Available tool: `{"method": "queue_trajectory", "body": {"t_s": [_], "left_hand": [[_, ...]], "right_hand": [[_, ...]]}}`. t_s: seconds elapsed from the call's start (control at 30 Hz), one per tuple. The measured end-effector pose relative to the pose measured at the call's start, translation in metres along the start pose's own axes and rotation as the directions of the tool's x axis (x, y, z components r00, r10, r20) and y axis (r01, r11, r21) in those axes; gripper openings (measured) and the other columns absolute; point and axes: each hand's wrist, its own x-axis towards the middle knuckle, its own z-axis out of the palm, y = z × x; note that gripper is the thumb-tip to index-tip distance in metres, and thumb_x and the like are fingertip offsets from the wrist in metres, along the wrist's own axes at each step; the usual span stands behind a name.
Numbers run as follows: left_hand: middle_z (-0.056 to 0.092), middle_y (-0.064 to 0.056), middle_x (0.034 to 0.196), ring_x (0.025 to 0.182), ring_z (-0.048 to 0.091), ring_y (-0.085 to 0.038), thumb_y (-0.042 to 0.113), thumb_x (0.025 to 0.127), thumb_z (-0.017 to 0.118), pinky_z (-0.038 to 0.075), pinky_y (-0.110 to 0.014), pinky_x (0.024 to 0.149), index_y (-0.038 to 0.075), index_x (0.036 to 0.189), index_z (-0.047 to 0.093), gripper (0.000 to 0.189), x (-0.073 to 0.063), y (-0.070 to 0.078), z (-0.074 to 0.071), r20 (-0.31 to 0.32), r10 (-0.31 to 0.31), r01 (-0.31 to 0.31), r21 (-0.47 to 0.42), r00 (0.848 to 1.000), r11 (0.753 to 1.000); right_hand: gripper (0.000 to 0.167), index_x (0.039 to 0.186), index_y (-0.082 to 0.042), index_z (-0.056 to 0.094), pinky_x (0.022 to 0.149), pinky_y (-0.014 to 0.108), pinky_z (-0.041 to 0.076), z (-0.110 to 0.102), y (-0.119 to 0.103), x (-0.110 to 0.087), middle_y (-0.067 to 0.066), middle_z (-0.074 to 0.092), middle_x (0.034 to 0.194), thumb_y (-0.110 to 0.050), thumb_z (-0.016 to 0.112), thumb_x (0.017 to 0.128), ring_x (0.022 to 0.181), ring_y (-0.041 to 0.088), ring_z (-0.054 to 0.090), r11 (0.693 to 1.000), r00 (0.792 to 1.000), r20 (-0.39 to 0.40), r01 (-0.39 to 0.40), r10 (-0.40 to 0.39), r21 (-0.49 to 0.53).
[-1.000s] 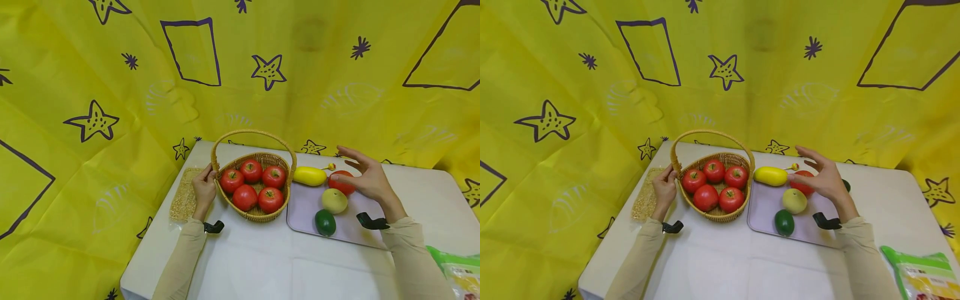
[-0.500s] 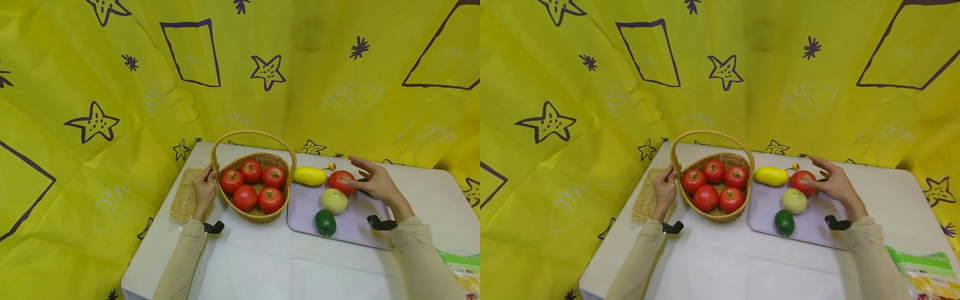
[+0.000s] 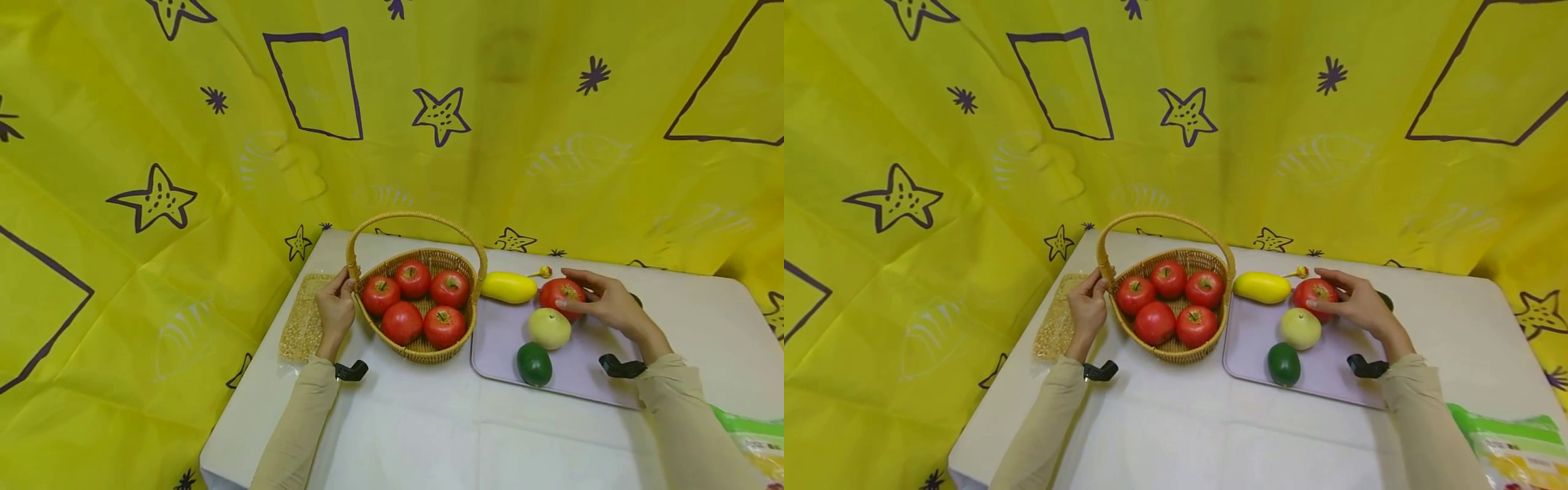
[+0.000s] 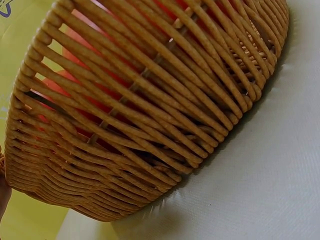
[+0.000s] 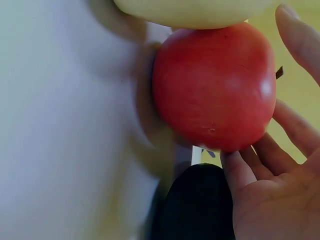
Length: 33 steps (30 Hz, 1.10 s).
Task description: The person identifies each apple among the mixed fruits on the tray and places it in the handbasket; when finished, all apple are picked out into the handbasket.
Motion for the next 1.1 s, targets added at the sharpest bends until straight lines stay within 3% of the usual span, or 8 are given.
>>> {"method": "queue_trajectory", "body": {"t_s": [0.1,0.2,0.33,0.4,0.7,0.9,0.97,1.1], "left_hand": [[0.067,-0.038,0.123,0.118,0.067,-0.051,-0.016,0.096,0.064,0.055,-0.012,0.093,-0.021,0.126,0.066,0.03,0.003,-0.015,0.002,-0.009,-0.004,0.005,0.003,1.0,1.0],[0.068,-0.036,0.124,0.117,0.069,-0.048,-0.015,0.096,0.065,0.055,-0.012,0.092,-0.018,0.126,0.067,0.03,0.005,-0.026,0.002,-0.017,-0.005,0.005,0.002,1.0,1.0],[0.071,-0.032,0.123,0.115,0.071,-0.044,-0.011,0.096,0.069,0.056,-0.013,0.09,-0.013,0.126,0.07,0.03,0.005,-0.031,0.001,-0.007,0.011,-0.011,-0.011,1.0,1.0],[0.071,-0.031,0.123,0.115,0.071,-0.043,-0.009,0.097,0.069,0.057,-0.014,0.091,-0.012,0.127,0.07,0.03,0.006,-0.032,-0.001,0.004,0.025,-0.025,-0.016,1.0,1.0],[0.072,-0.032,0.121,0.115,0.071,-0.045,-0.013,0.096,0.067,0.056,-0.013,0.091,-0.014,0.126,0.07,0.03,0.006,-0.031,0.002,-0.002,0.019,-0.019,-0.01,1.0,1.0],[0.068,-0.039,0.121,0.114,0.068,-0.052,-0.017,0.096,0.064,0.053,-0.007,0.089,-0.021,0.125,0.066,0.029,0.004,-0.016,0.004,-0.007,0.02,-0.02,-0.017,1.0,1.0],[0.068,-0.039,0.12,0.114,0.068,-0.053,-0.017,0.096,0.064,0.053,-0.008,0.089,-0.022,0.124,0.066,0.029,0.002,-0.006,0.003,-0.005,0.022,-0.023,-0.02,1.0,1.0],[0.068,-0.038,0.12,0.114,0.068,-0.052,-0.016,0.095,0.065,0.055,-0.01,0.089,-0.021,0.124,0.067,0.029,0.0,0.006,0.0,0.0,0.017,-0.017,-0.023,1.0,1.0]], "right_hand": [[0.075,0.157,0.001,0.047,0.09,-0.001,0.041,0.0,0.0,0.003,0.029,0.048,0.158,-0.028,0.081,0.097,0.134,0.023,0.058,0.999,1.0,0.023,-0.01,0.011,-0.052],[0.077,0.16,-0.001,0.044,0.1,0.021,0.053,0.001,-0.001,0.006,0.034,0.046,0.157,-0.034,0.079,0.098,0.135,0.052,0.053,0.993,0.997,0.062,-0.036,0.043,-0.115],[0.083,0.163,-0.004,0.039,0.104,0.066,0.052,0.004,-0.004,0.01,0.038,0.047,0.153,-0.042,0.075,0.099,0.129,0.054,0.053,0.982,0.991,0.096,-0.076,0.094,-0.174],[0.085,0.164,-0.005,0.037,0.103,0.072,0.05,0.006,-0.005,0.01,0.039,0.047,0.151,-0.044,0.075,0.099,0.126,0.053,0.053,0.979,0.99,0.096,-0.087,0.106,-0.186],[0.086,0.16,-0.003,0.044,0.102,0.063,0.052,0.007,0.0,0.009,0.036,0.052,0.15,-0.044,0.08,0.095,0.127,0.05,0.054,0.98,0.995,0.02,-0.092,0.097,-0.177],[0.079,0.152,-0.004,0.056,0.086,0.015,0.052,0.006,-0.002,0.004,0.028,0.059,0.149,-0.043,0.086,0.091,0.123,0.035,0.06,0.988,0.992,-0.082,-0.103,0.094,-0.114],[0.076,0.15,-0.006,0.06,0.078,0.007,0.048,0.005,-0.005,0.002,0.015,0.065,0.145,-0.042,0.087,0.089,0.115,0.018,0.062,0.99,0.989,-0.115,-0.106,0.096,-0.088],[0.073,0.149,-0.011,0.063,0.078,0.007,0.048,0.002,-0.011,0.002,-0.025,0.066,0.127,-0.039,0.09,0.087,0.106,-0.007,0.052,0.994,0.983,-0.16,-0.095,0.086,-0.054]]}}
